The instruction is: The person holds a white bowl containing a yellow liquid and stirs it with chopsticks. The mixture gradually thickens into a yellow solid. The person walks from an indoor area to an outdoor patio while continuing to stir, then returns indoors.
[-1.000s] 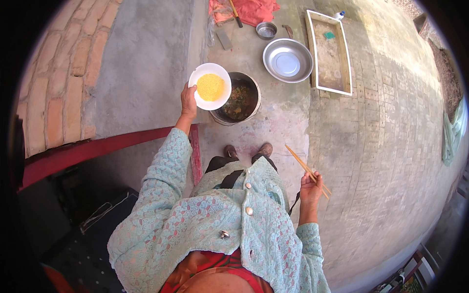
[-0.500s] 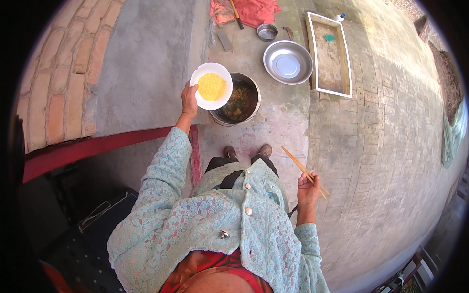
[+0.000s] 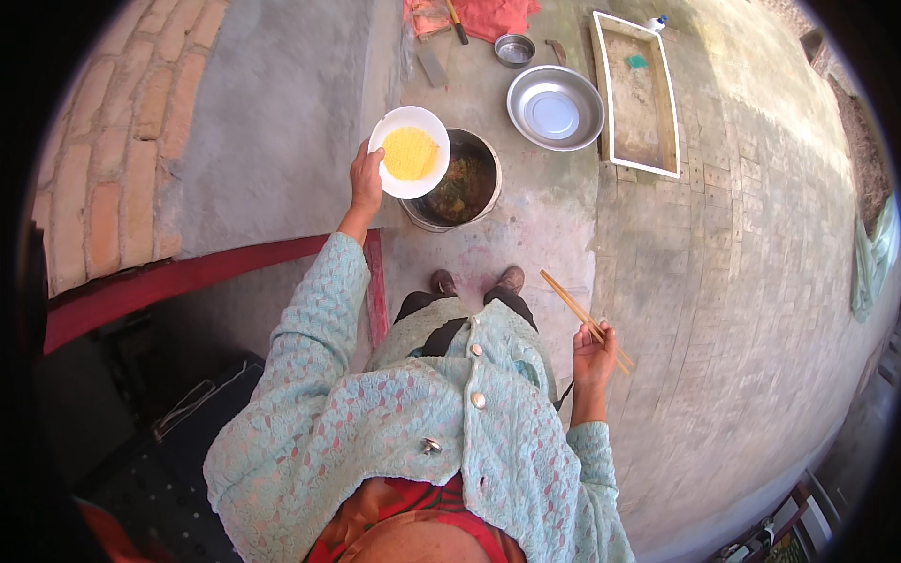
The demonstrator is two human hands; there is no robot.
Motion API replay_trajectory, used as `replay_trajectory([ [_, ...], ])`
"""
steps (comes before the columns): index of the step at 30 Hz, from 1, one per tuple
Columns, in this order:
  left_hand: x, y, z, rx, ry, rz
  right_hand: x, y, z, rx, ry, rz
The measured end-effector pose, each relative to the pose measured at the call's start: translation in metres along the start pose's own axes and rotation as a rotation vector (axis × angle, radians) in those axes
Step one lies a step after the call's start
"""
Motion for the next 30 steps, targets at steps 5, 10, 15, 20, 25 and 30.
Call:
replay_trajectory([
  [5, 0.006, -0.008, -0.002, 0.046, 0.006, 0.033, 0.001, 0.000, -0.002, -0.027, -0.097, -0.001],
  [10, 0.006, -0.009, 0.000, 0.069, -0.013, 0.042, 0.001, 0.001, -0.001, -0.013, -0.043, -0.002],
  [15, 0.006, -0.005, -0.003, 0.042, -0.008, 0.030, 0.004, -0.002, -0.002, -0.002, -0.014, -0.001],
  [20, 0.003, 0.012, -0.007, -0.013, -0.022, 0.022, 0.013, -0.005, -0.005, -0.003, 0.007, -0.027],
  [25, -0.008, 0.016, -0.022, -0.149, -0.046, -0.158, 0.056, 0.005, -0.004, -0.082, 0.100, -0.058],
  [30, -0.021, 0.005, -0.043, -0.197, -0.086, -0.276, 0.162, 0.024, -0.017, -0.195, 0.293, -0.120],
])
Point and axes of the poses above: each hand's wrist, its own z-axis towards the middle knuckle, its own x-axis out of the palm, y = z × x, the point moved 9 cm from there along z, towards the middle knuckle, and after that the axes turned 11 degrees about -y, right-handed, at the moved point
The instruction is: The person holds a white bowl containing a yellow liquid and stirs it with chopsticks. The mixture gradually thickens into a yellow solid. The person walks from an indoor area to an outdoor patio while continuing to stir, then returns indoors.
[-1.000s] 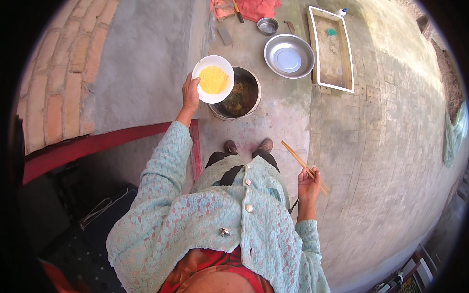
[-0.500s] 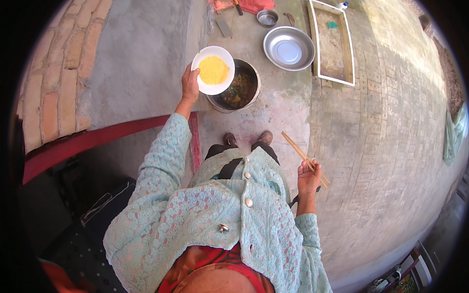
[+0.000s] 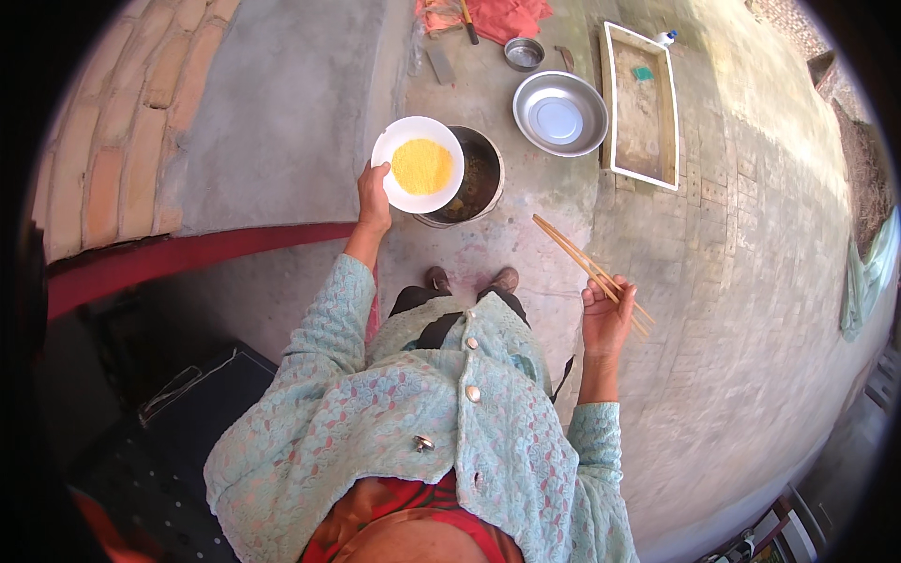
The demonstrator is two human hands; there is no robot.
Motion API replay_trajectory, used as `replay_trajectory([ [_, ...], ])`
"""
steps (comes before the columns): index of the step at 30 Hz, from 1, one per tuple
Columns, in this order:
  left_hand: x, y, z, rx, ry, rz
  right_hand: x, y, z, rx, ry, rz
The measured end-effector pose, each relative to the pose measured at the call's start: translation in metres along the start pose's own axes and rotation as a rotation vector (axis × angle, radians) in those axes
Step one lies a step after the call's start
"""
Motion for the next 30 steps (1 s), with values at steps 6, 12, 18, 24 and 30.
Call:
replay_trajectory([
  [6, -0.009, -0.011, -0.032, -0.201, -0.038, -0.207, 0.125, 0.010, 0.001, -0.142, 0.353, -0.227],
  [12, -0.014, -0.039, -0.058, -0.251, -0.016, -0.284, 0.173, -0.002, -0.002, -0.317, 0.387, -0.476],
  [18, -0.017, -0.054, -0.071, -0.268, 0.020, -0.345, 0.178, -0.015, -0.003, -0.359, 0.444, -0.574],
  [24, -0.019, -0.057, -0.073, -0.253, 0.041, -0.359, 0.185, -0.017, -0.004, -0.356, 0.424, -0.575],
  [30, -0.020, -0.059, -0.075, -0.247, 0.037, -0.356, 0.187, -0.015, -0.003, -0.371, 0.465, -0.581],
])
Point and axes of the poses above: each hand's wrist, its own z-axis towards the middle knuckle, its own x-axis out of the palm, y = z × x, the point moved 9 cm from there along z, towards the middle knuckle, and after that the axes turned 11 degrees about -y, right-handed, at the moved point
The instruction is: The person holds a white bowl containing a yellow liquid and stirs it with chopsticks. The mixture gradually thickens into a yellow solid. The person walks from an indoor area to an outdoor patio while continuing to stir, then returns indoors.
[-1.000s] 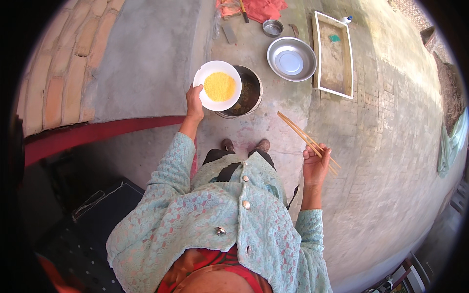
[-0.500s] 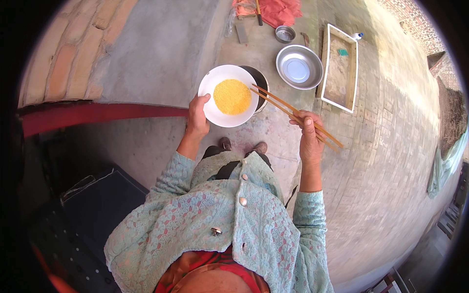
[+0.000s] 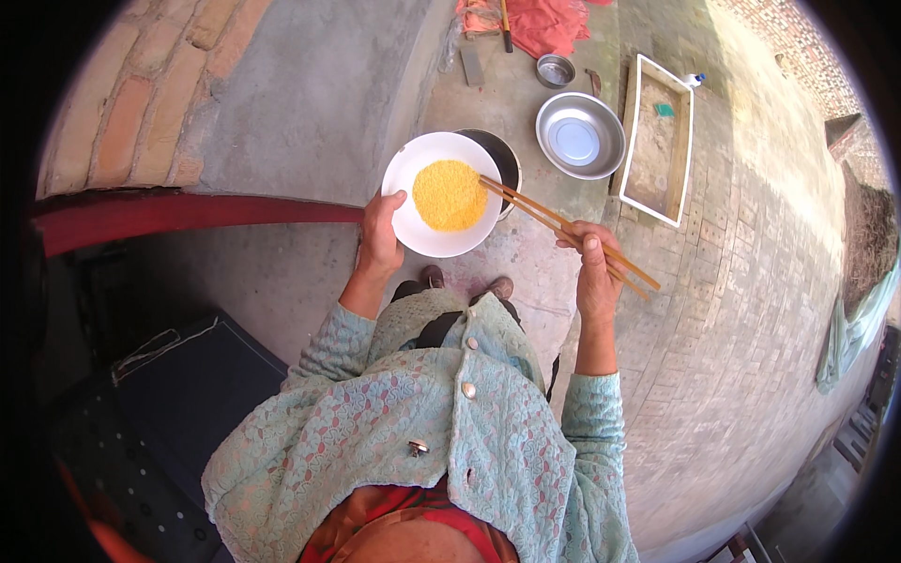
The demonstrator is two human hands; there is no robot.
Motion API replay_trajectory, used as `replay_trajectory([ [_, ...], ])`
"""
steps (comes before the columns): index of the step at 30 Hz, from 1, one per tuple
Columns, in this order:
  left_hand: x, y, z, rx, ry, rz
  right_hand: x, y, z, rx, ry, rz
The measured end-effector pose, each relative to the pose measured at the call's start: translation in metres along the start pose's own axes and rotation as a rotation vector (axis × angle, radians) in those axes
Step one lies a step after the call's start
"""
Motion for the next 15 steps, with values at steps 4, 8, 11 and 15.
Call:
replay_trajectory([
  [4, -0.0012, -0.0004, -0.0001, 0.018, 0.005, 0.012, 0.0003, -0.0017, 0.0001, 0.014, 0.004, -0.003],
  [8, -0.0023, -0.0002, -0.0024, 0.022, -0.008, 0.034, 0.0013, -0.0024, -0.0003, 0.021, 0.007, -0.010],
  [11, -0.0018, -0.0016, -0.0039, 0.037, -0.004, 0.041, 0.0007, -0.0011, -0.0016, 0.012, -0.001, -0.018],
  [15, -0.0014, -0.0026, -0.0074, 0.017, -0.018, 0.015, -0.0006, -0.0010, -0.0047, -0.005, -0.017, -0.005],
])
Point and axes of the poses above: each hand's wrist, its own z-axis towards the middle knuckle, its own x-axis out of the palm, y = z × x, the point moved 9 cm from there along z, towards the middle knuckle, and after that the axes turned 11 degrees about -y, right-handed, at the moved point
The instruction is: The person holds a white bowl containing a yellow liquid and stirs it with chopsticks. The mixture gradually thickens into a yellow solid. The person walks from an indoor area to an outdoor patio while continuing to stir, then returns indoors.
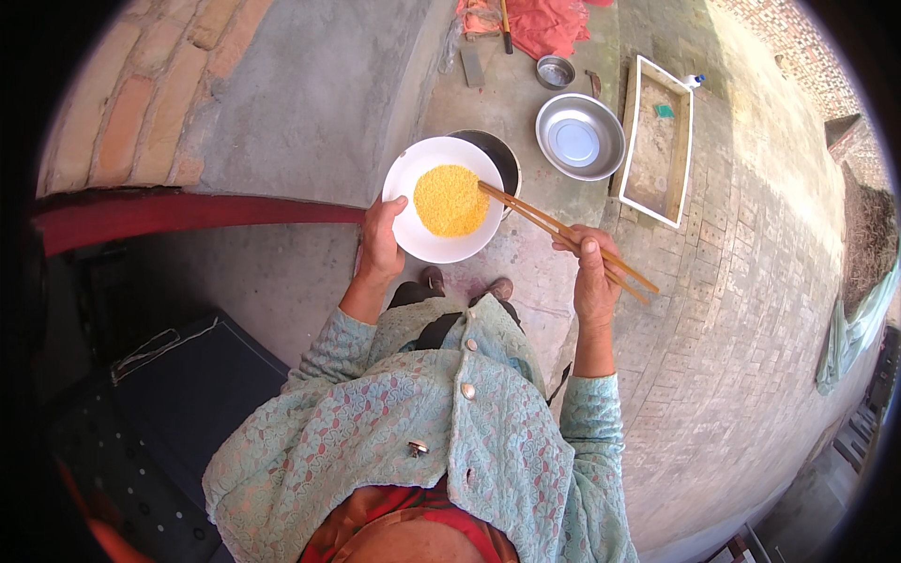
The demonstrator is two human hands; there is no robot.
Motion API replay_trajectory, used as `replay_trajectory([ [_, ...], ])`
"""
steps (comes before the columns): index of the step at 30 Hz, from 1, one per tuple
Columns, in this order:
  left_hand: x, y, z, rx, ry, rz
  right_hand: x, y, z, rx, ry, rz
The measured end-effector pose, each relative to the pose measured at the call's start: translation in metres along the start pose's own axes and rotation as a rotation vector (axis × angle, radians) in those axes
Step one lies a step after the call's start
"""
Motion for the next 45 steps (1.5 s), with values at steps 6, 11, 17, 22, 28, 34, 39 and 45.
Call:
replay_trajectory([
  [6, -0.005, 0.002, -0.003, -0.025, 0.015, -0.052, -0.005, 0.011, -0.001, -0.015, -0.048, 0.131],
  [11, -0.015, 0.005, -0.004, -0.063, -0.010, -0.131, -0.007, 0.011, 0.005, 0.047, -0.060, 0.311],
  [17, -0.022, -0.001, -0.007, -0.041, -0.035, -0.115, 0.010, 0.005, 0.004, 0.070, 0.001, 0.285],
  [22, -0.021, -0.013, -0.013, 0.035, -0.022, -0.054, 0.019, 0.002, -0.004, 0.051, 0.051, 0.155],
  [28, -0.017, -0.022, -0.018, 0.094, 0.019, 0.011, 0.021, 0.002, -0.004, 0.054, 0.053, 0.140],
  [34, -0.018, -0.021, -0.019, 0.096, 0.020, 0.006, 0.019, 0.002, -0.004, 0.024, 0.042, 0.117],
  [39, -0.017, -0.024, -0.020, 0.139, 0.043, 0.062, 0.015, -0.001, -0.005, 0.030, 0.042, 0.131],
  [45, -0.015, -0.030, -0.024, 0.204, 0.062, 0.122, 0.018, 0.001, -0.008, 0.012, 0.042, 0.110],
])
Point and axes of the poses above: each hand's wrist, its own z-axis towards the middle knuckle, its own x-axis out of the palm, y = z × x, the point moved 9 cm from there along z, towards the middle knuckle, and after that the axes turned 11 degrees about -y, right-handed, at the moved point
